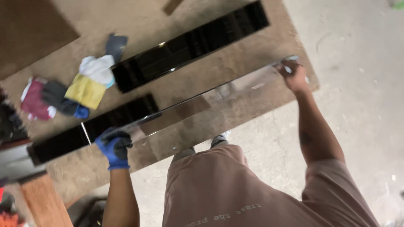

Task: Sanding the edges of a long rectangular workpiece using a sanding block to ensure a smooth finish.

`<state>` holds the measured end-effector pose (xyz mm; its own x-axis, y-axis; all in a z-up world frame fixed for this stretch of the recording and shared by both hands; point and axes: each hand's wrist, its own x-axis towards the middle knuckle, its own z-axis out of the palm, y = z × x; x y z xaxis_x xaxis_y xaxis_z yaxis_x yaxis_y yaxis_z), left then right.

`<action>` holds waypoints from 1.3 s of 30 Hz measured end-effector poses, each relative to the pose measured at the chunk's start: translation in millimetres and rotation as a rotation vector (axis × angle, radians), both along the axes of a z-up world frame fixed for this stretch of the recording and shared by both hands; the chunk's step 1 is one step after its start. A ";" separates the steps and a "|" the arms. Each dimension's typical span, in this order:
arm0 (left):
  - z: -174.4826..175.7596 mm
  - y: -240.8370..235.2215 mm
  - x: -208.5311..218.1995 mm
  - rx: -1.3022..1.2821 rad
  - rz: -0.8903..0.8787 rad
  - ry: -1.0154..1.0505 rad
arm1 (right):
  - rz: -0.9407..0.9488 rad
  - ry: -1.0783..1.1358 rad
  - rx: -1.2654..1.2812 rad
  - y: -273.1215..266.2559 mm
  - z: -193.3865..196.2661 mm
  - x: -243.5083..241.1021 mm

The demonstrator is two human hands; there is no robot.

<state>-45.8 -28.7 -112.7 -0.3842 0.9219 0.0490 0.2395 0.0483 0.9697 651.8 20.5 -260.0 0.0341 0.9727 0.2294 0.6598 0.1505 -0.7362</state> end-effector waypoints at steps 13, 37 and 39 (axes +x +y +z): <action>88.1 -3.5 -217.9 -0.226 0.263 0.128 | -0.035 0.140 -0.541 -11.0 73.1 -287.4; 26.5 23.1 -390.7 -0.329 0.151 1.112 | 0.141 -0.684 -0.452 26.0 161.2 -538.7; 30.2 21.5 -354.2 -0.211 -0.109 1.203 | 0.266 -0.845 -0.289 14.4 163.4 -562.6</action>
<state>-400.0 -7.2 -82.6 -0.1179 0.9792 0.1651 0.9894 0.1016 0.1035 89.2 34.9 -96.6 -0.2658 0.9478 -0.1759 0.9640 0.2592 -0.0601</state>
